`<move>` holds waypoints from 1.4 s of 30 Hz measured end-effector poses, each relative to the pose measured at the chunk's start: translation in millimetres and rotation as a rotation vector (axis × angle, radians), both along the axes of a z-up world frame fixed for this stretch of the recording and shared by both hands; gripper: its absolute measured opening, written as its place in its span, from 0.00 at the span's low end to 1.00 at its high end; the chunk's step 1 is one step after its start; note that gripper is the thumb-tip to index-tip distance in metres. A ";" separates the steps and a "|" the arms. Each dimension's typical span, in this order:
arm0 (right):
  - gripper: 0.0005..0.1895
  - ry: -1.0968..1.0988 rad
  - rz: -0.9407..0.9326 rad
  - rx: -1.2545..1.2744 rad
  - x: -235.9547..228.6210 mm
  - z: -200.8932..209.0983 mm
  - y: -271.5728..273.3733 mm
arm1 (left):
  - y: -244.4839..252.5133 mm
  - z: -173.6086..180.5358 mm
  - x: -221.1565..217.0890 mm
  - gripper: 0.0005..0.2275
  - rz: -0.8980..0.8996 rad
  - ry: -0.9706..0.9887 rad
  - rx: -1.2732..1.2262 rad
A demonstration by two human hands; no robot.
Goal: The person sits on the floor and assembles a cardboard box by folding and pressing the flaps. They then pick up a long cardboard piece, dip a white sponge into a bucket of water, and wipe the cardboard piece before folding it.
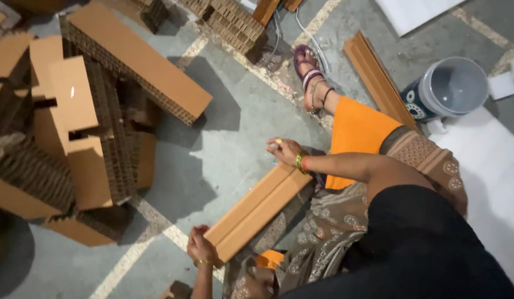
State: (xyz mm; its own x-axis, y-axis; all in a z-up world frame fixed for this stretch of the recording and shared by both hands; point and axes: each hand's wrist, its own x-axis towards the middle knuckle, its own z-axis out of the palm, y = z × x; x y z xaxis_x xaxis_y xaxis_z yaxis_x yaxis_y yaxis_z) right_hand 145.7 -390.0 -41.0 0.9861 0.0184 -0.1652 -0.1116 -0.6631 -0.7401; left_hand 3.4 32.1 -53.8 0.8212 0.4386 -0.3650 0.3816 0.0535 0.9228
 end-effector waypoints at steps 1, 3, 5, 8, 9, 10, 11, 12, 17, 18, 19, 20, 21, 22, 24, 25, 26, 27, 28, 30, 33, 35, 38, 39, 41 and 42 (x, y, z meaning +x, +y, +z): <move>0.17 0.004 -0.003 0.010 2.5 3.0 0.1 | 0.5 2.0 -7.4 0.20 -0.014 0.062 0.130; 0.16 0.023 0.003 0.029 -3.7 4.7 -0.7 | 2.3 3.1 -8.4 0.21 -0.059 0.093 0.274; 0.14 -0.100 0.029 -0.043 0.7 2.2 0.8 | 4.9 7.5 -9.5 0.22 -0.108 0.024 0.298; 0.15 -0.167 0.089 -0.127 2.4 3.3 4.4 | -5.4 21.5 -4.9 0.22 0.025 0.247 0.147; 0.16 -0.169 0.087 -0.153 2.4 5.7 3.4 | -5.8 30.6 -0.4 0.22 0.006 0.284 0.199; 0.16 -0.233 0.081 -0.201 5.3 9.1 5.4 | -6.3 40.7 1.0 0.21 -0.011 0.321 0.252; 0.17 -0.282 0.083 -0.255 2.6 13.4 7.1 | -12.5 48.1 -5.6 0.21 -0.024 0.371 0.297; 0.18 -0.332 0.085 -0.310 1.6 19.7 9.9 | -16.2 54.7 -3.2 0.20 -0.056 0.269 0.496; 0.17 0.039 0.278 -0.553 -22.2 72.1 58.5 | -36.9 76.5 -9.8 0.12 -0.411 -0.179 1.580; 0.17 0.010 0.430 -0.642 -40.6 82.6 75.9 | -51.5 74.1 -4.4 0.12 -0.465 -0.158 1.535; 0.16 -0.026 0.573 -0.729 -58.6 91.4 94.4 | -63.2 72.2 10.1 0.12 -0.517 -0.148 1.494; 0.17 -0.037 0.616 -0.651 -70.5 97.9 110.4 | -75.1 69.3 17.0 0.14 -0.667 0.003 1.404; 0.18 -0.040 0.657 -0.570 -81.5 100.4 121.9 | -98.7 61.2 16.1 0.15 -0.821 0.155 1.302; 0.19 -0.168 0.605 -0.517 -85.7 99.4 126.1 | -128.4 50.4 24.1 0.15 -0.690 0.039 1.263; 0.22 -0.400 0.506 -0.401 -89.9 89.9 127.0 | -156.3 35.2 29.7 0.16 -0.559 -0.029 1.221; 0.23 -0.377 0.514 -0.408 -86.2 84.6 125.8 | -158.3 31.2 28.3 0.15 -0.553 0.010 1.227; 0.24 -0.355 0.522 -0.415 -83.0 80.4 125.0 | -157.3 28.4 29.7 0.15 -0.548 0.048 1.233; 0.26 -0.330 0.551 -0.418 -85.2 77.9 125.6 | -155.2 26.8 26.3 0.15 -0.549 0.028 1.221; 0.25 -0.305 0.566 -0.413 -89.8 77.5 127.3 | -153.3 26.6 22.7 0.15 -0.549 0.008 1.209; 0.24 -0.276 0.545 -0.417 -84.9 79.8 129.6 | -152.3 28.4 32.6 0.15 -0.574 -0.021 1.201; 0.24 -0.325 0.544 -0.412 -82.1 81.2 129.4 | -151.9 29.6 31.2 0.16 -0.594 -0.004 1.195; 0.23 -0.321 0.582 -0.460 -78.3 79.6 127.1 | -151.1 26.9 26.7 0.16 -0.580 -0.034 1.186; 0.22 -0.238 0.579 -0.465 -91.4 82.4 132.7 | -152.6 23.9 29.5 0.16 -0.629 0.124 1.245; 0.22 -0.204 0.553 -0.468 -88.3 82.6 131.4 | -154.1 23.3 34.0 0.16 -0.610 0.104 1.242; 0.22 -0.302 0.550 -0.540 -85.8 81.0 130.8 | -153.3 21.5 30.6 0.17 -0.580 0.084 1.221; 0.21 -0.341 0.554 -0.575 -89.1 78.9 131.0 | -154.6 18.5 34.0 0.17 -0.550 0.033 1.239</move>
